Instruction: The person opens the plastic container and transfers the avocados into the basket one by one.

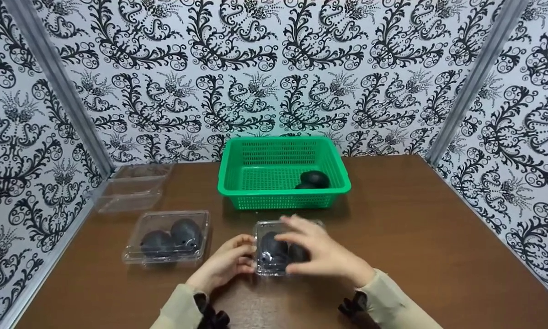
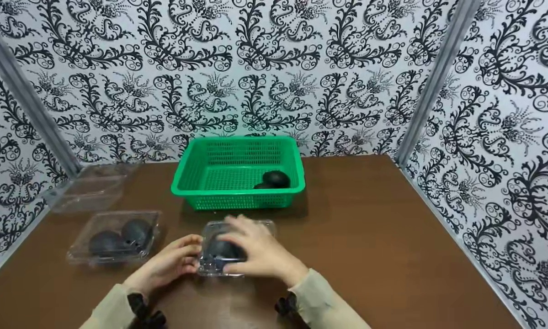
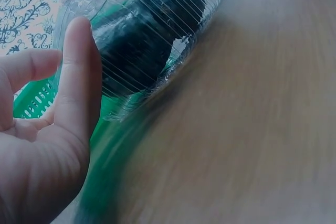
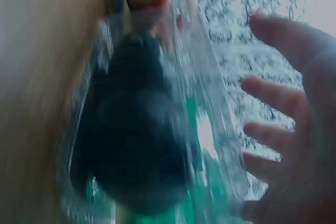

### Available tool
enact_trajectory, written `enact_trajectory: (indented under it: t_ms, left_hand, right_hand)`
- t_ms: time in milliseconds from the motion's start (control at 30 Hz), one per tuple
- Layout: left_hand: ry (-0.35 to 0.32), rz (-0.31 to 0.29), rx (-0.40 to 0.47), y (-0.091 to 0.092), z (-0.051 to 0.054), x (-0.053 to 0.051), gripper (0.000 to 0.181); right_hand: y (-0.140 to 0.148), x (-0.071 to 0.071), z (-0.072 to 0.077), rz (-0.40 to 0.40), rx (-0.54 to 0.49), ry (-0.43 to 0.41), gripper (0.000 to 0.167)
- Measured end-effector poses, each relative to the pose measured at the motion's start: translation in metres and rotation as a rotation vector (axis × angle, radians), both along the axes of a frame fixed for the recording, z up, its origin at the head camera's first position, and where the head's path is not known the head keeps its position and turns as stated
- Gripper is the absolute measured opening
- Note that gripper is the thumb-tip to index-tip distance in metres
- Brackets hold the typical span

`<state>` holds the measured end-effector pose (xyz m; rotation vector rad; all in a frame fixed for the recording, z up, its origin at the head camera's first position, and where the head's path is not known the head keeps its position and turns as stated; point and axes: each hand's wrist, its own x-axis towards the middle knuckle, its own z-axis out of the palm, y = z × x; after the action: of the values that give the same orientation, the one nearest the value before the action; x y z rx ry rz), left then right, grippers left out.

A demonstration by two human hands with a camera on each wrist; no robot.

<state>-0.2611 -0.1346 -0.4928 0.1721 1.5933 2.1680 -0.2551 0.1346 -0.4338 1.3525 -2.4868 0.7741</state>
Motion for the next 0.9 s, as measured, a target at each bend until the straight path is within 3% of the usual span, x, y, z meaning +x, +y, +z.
enact_trajectory:
  t_ms: [100,233,500,767,900]
  left_hand:
    - [0.000,-0.009,0.003,0.002,0.000,0.000,0.023]
    - [-0.001,-0.024,0.010,0.003,-0.001,0.001,0.023]
    - [-0.004,-0.017,0.021,0.002,-0.003,0.002,0.023]
    - [0.003,-0.016,0.030,-0.001,-0.003,0.003,0.023]
    - [0.006,-0.016,0.032,-0.001,-0.003,0.003,0.022]
  right_hand:
    - [-0.011,0.002,0.001,0.043,0.151,-0.047,0.068]
    - [-0.020,0.002,0.001,0.031,0.251,-0.079,0.066]
    - [-0.020,-0.005,-0.001,0.052,0.246,-0.039,0.067]
    - [-0.019,-0.009,-0.006,0.066,0.196,-0.119,0.061]
    - [-0.021,-0.007,-0.006,0.052,0.211,-0.103,0.055]
